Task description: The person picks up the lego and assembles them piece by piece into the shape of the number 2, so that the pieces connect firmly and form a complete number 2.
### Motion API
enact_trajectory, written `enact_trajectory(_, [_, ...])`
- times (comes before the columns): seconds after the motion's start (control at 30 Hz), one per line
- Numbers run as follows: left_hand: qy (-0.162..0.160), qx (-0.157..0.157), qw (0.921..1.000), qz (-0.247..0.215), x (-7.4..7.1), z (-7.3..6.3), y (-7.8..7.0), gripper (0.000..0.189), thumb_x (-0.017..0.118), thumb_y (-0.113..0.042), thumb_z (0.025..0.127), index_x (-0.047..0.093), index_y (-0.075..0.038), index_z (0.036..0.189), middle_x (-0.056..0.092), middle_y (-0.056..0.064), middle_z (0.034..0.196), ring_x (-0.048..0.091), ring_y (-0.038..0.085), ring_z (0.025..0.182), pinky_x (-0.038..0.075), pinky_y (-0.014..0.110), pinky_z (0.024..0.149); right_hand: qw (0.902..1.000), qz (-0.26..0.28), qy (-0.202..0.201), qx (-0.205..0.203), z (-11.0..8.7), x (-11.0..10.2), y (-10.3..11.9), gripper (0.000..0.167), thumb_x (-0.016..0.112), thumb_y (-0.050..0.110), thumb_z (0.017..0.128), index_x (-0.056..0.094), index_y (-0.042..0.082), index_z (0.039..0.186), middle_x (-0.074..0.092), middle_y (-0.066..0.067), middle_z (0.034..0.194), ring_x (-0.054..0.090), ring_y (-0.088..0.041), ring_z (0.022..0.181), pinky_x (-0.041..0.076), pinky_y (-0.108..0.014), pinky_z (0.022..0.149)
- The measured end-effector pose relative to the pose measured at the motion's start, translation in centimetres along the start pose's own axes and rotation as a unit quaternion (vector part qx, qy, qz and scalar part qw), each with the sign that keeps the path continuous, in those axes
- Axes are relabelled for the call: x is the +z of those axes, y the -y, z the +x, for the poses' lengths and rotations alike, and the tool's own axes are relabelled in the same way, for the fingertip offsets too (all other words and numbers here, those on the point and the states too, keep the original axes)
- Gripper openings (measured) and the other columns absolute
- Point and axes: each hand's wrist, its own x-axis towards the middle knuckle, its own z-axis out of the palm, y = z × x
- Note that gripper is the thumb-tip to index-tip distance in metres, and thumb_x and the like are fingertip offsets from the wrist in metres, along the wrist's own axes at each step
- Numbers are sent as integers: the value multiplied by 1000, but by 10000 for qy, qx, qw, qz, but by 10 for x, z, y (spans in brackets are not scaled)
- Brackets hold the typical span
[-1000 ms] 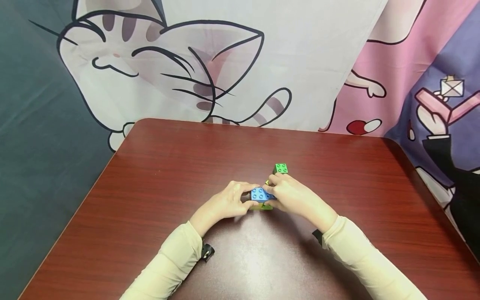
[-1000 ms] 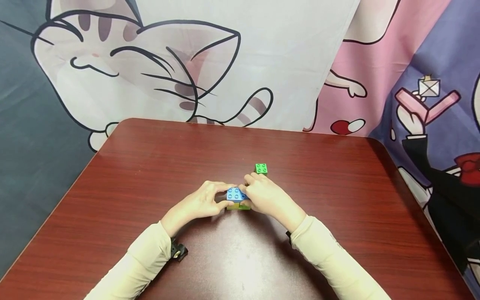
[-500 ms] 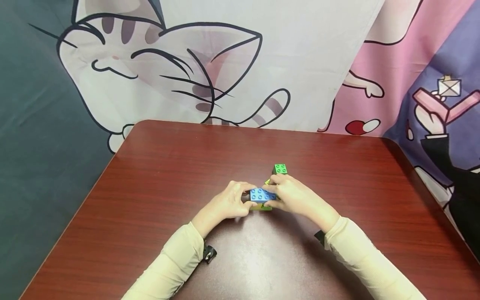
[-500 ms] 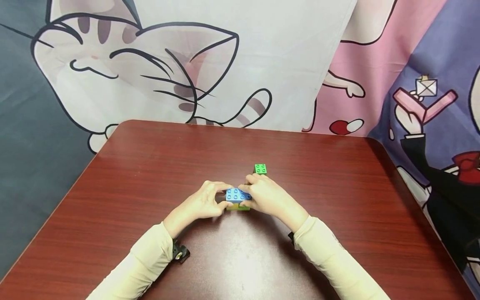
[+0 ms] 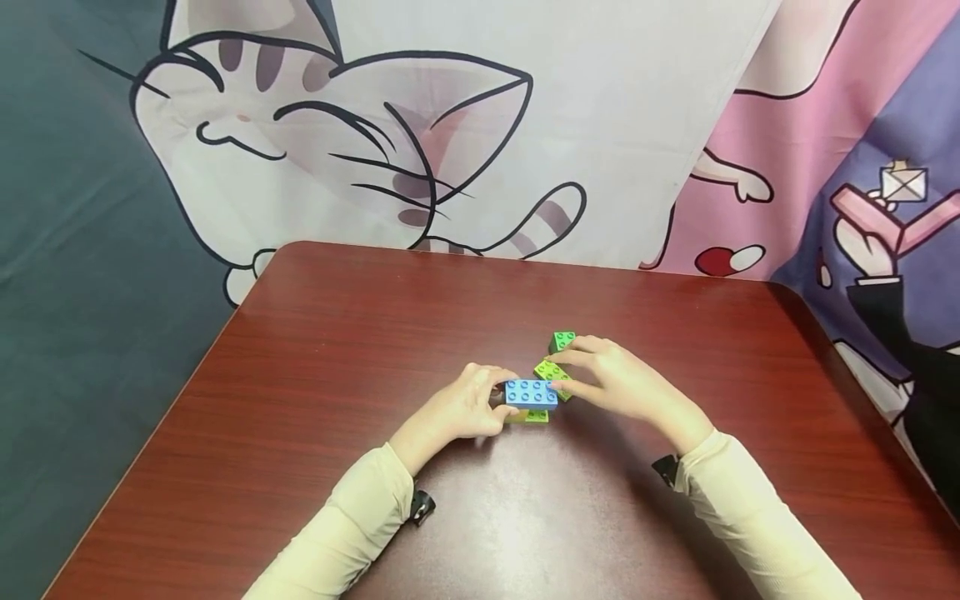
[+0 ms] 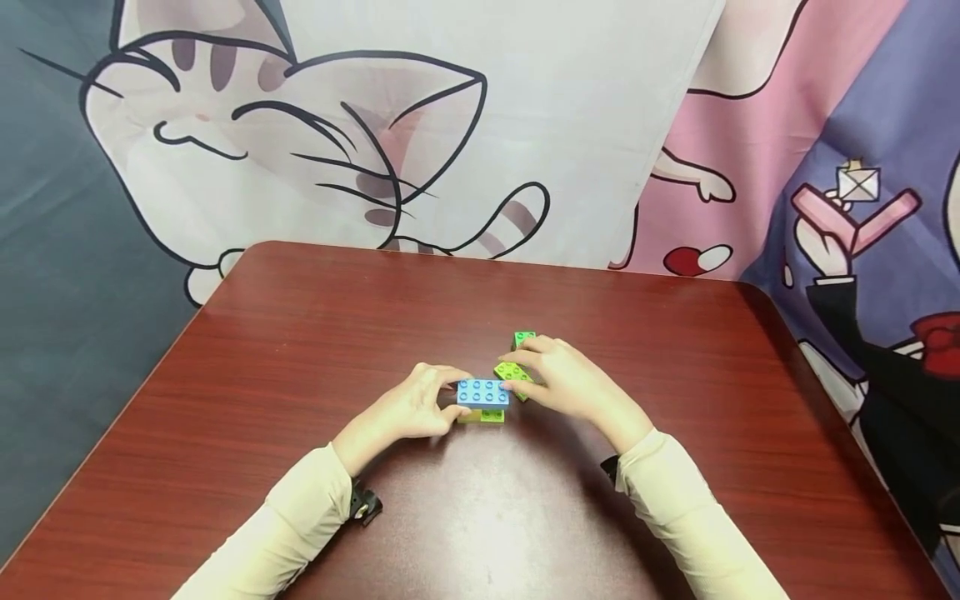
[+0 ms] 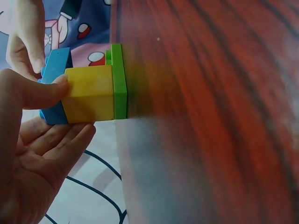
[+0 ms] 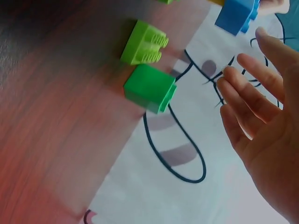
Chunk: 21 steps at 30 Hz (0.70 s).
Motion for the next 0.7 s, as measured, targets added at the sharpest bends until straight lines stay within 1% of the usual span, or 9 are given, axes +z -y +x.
enact_trajectory(0.1, [-8,34,10000,-11,1,0,1,29,71,-12,73,66,-10,102,67,0,90,61,16,82,49,28,73,9997,-179,-96,150,-1,-3,-6,35,73,25,80,67,12,112,61,-1,100,56,-16,92,49,-36,82])
enact_trajectory(0.27, [47,-106,9999,-16,1,0,0,30,71,-15,75,66,-10,104,68,0,93,60,15,84,49,29,76,9985,-232,-144,479,-2,-7,-18,43,73,25,80,63,9,118,61,-8,104,58,-22,96,47,-42,85])
enact_trajectory(0.33, [99,-196,9998,1,0,0,-1,31,71,-16,75,66,-10,105,68,0,95,59,15,85,48,29,77,9980,-218,-115,589,-2,-7,-23,46,73,26,80,61,8,121,61,-9,107,57,-24,99,46,-44,87])
enact_trajectory(0.4, [131,-222,9997,24,0,0,-1,31,70,-17,75,65,-11,106,68,0,96,58,15,87,48,30,78,9974,-206,-46,691,-1,-6,-28,49,73,27,80,59,9,123,60,-10,110,57,-26,102,45,-46,89])
enact_trajectory(0.6, [82,-198,9998,36,0,-1,-2,32,71,-18,75,65,-10,106,68,1,96,59,17,87,48,30,78,9957,-92,153,909,3,1,-42,55,75,24,79,54,8,127,56,-12,119,54,-30,109,42,-49,92])
enact_trajectory(0.7, [46,-127,9999,36,0,-1,-1,33,71,-17,75,65,-9,106,68,1,95,60,16,86,48,30,77,9942,-34,269,1039,4,5,-47,57,74,23,79,52,8,129,54,-12,122,52,-31,112,41,-51,93])
